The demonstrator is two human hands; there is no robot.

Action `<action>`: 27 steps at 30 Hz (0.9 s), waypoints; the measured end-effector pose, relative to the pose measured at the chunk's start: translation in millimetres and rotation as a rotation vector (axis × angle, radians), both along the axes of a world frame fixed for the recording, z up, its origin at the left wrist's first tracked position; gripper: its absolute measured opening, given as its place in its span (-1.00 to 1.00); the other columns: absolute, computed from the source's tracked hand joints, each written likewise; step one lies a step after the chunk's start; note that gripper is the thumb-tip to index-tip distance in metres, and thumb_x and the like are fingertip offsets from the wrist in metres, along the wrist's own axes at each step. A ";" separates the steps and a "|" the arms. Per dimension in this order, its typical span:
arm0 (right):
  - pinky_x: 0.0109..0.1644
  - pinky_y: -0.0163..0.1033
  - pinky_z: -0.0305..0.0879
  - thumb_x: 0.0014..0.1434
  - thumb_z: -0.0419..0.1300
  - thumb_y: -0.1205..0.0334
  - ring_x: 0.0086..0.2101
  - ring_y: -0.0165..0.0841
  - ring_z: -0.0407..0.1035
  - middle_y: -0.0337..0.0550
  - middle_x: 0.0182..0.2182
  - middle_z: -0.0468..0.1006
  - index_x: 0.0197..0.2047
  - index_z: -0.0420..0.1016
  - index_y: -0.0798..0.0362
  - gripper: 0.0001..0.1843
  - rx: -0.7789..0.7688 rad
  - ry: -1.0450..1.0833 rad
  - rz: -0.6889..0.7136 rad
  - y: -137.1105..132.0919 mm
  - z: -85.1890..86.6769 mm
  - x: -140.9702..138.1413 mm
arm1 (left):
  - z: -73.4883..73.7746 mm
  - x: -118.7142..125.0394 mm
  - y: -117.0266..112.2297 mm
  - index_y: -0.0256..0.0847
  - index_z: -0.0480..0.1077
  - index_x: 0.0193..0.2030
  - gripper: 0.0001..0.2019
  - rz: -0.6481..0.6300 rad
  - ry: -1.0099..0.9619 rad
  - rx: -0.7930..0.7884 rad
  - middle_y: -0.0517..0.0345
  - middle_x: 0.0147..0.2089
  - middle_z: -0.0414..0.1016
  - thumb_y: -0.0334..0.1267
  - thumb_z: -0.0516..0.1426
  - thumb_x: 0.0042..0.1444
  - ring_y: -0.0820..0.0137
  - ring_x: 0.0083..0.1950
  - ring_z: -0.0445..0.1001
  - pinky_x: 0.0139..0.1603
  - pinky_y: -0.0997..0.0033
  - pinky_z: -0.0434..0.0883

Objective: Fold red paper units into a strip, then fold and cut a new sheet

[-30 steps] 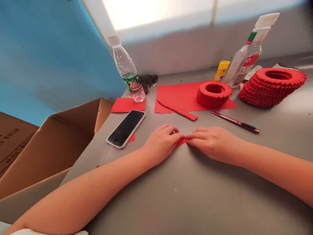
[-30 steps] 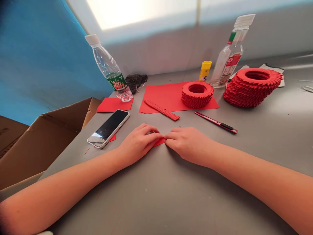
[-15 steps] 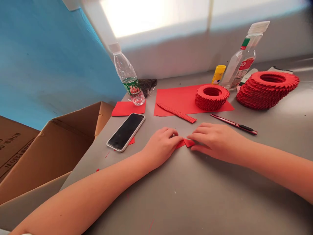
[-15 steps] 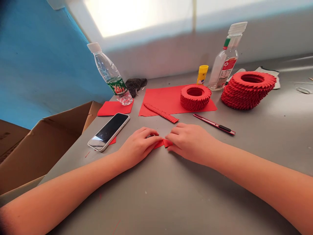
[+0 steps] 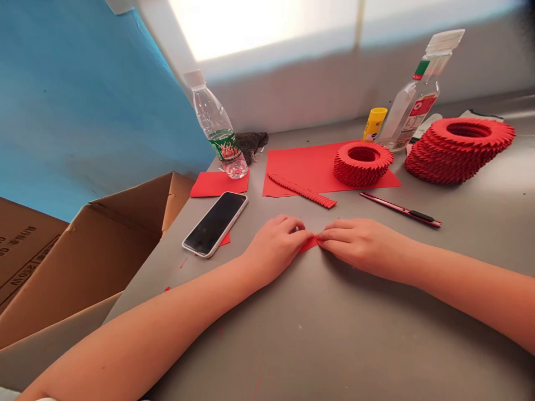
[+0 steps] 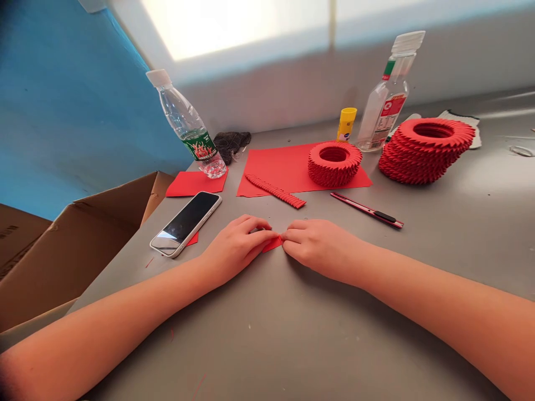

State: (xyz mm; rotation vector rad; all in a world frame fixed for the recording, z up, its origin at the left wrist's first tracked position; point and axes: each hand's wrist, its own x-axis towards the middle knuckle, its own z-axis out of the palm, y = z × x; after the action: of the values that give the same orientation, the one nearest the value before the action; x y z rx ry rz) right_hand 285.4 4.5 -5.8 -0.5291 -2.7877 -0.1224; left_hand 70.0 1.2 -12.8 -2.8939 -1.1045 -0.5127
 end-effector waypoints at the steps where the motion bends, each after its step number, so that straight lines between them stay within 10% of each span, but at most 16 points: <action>1: -0.27 -0.24 0.31 0.18 -0.06 0.46 -0.28 -0.33 0.34 -0.04 -0.33 0.52 -0.27 0.46 0.08 -0.72 -0.006 0.004 -0.002 0.4 -1.4 -0.3 | 0.2 0.2 -0.2 -0.15 0.43 -0.15 -0.77 0.002 0.002 -0.002 0.07 -0.15 0.42 -0.31 -0.03 0.21 0.39 -0.18 0.31 -0.13 0.37 0.31; 15: -0.32 -0.23 0.15 0.10 0.02 0.40 -0.42 -0.33 0.29 -0.13 -0.57 0.44 -0.55 0.39 0.07 -0.75 0.035 -0.106 -0.265 4.6 11.6 10.1 | 1.9 0.8 -2.2 -0.16 0.42 -0.14 -0.76 0.023 0.005 -0.029 0.04 -0.14 0.40 -0.35 -0.05 0.21 0.37 -0.15 0.32 -0.11 0.33 0.32; 27: -0.29 -0.29 0.25 0.13 0.11 0.25 -0.36 -0.38 0.32 -0.17 -0.38 0.46 -0.45 0.45 0.03 -0.84 -0.443 0.167 -0.370 -3.2 -1.5 -7.4 | -0.4 -2.9 3.7 -0.18 0.39 -0.06 -0.74 0.057 -0.022 -0.097 0.03 -0.08 0.39 -0.37 -0.05 0.21 0.32 -0.07 0.30 -0.05 0.25 0.30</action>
State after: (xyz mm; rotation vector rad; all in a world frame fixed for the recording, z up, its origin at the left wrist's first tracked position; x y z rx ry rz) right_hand 278.0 1.3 -7.4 -1.1023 -2.5228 0.4498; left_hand 67.1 4.9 -13.2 -2.9348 -1.2451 -0.5041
